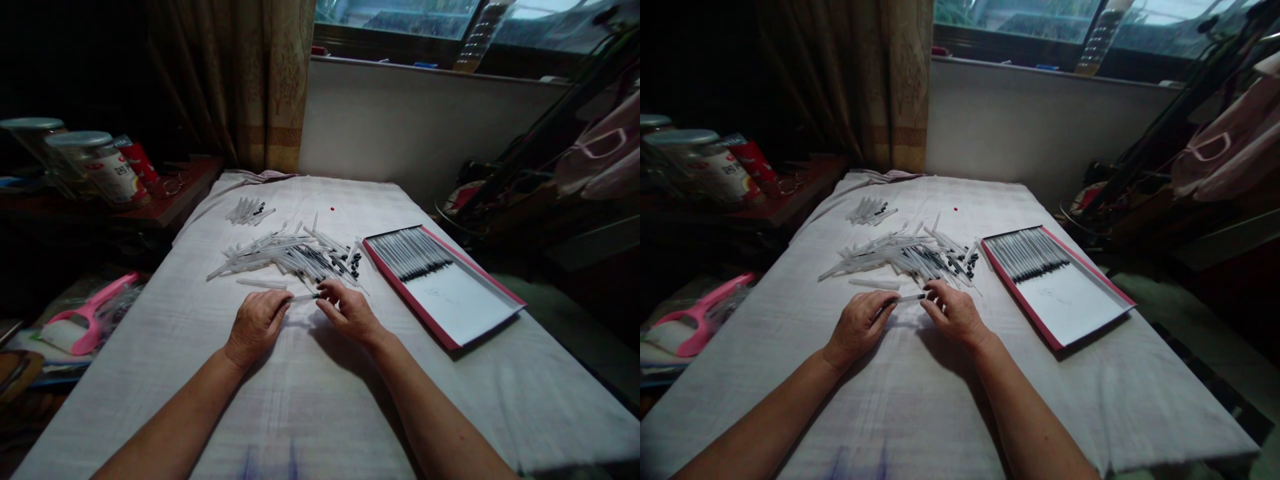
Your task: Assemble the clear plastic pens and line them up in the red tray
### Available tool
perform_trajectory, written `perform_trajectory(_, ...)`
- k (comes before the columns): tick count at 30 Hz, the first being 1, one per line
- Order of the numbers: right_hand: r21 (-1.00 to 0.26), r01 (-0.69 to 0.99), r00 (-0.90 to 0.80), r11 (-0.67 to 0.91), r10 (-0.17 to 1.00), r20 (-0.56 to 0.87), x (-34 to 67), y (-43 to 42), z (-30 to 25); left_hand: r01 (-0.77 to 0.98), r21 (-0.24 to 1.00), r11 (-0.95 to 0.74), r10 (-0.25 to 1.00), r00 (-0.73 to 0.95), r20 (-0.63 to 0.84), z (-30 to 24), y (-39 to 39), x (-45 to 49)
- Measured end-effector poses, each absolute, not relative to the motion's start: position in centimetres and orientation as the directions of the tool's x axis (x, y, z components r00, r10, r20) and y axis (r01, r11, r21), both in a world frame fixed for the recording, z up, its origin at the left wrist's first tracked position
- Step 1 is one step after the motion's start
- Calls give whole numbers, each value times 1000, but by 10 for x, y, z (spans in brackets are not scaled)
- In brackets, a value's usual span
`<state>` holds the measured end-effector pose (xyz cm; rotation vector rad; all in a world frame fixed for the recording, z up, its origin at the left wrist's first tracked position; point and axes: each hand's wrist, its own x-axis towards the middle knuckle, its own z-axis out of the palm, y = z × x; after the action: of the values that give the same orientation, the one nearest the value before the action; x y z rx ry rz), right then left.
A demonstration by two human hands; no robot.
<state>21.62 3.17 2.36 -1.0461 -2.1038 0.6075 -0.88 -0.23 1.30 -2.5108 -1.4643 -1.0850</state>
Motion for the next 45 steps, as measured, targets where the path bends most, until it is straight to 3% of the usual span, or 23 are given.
perform_trajectory(12, -639, 526, -473, 562, 817, 330, 215, 29, 28, 766, 291, -573, 731, 317, 604, 13, -2, -9)
perform_trajectory(18, -898, 318, -383, 303, 908, 170, 205, 30, 22, 755, 165, -634, 611, 358, 707, 19, 0, -9)
perform_trajectory(23, -968, 204, -271, 144, 959, 85, 199, 34, 18, 819, 131, -559, 605, 294, 740, 26, -2, -7)
perform_trajectory(26, -978, 154, -108, 144, 986, 128, 197, 36, 17, 826, 308, -473, 700, 139, 700, 27, -3, -5)
perform_trajectory(28, -975, 137, -76, 175, 983, 166, 194, 34, 16, 715, 556, -424, 811, 26, 585, 25, -2, -3)
perform_trajectory(30, -957, 172, -134, 233, 968, 211, 189, 31, 16, 472, 835, -284, 923, -102, 372, 24, 0, -1)
perform_trajectory(32, -922, 239, -239, 305, 939, 249, 182, 29, 17, 144, 984, -108, 966, -218, 138, 24, 4, 0)
perform_trajectory(34, -867, 326, -376, 376, 893, 246, 174, 31, 22, -127, 992, -28, 956, -294, -11, 28, 7, -4)
perform_trajectory(36, -773, 444, -502, 452, 841, 203, 163, 38, 33, -268, 962, -53, 926, -375, -53, 33, 12, -14)
perform_trajectory(40, -399, 680, -588, 615, 783, 204, 121, 71, 58, -270, 935, -231, 809, -587, 31, 37, 26, -52)
perform_trajectory(42, -243, 669, -658, 703, 711, 246, 91, 90, 65, -211, 938, -274, 742, -667, 67, 34, 32, -71)
perform_trajectory(45, -120, 593, -758, 796, 602, 250, 42, 116, 64, -182, 950, -255, 718, -694, 60, 26, 37, -86)
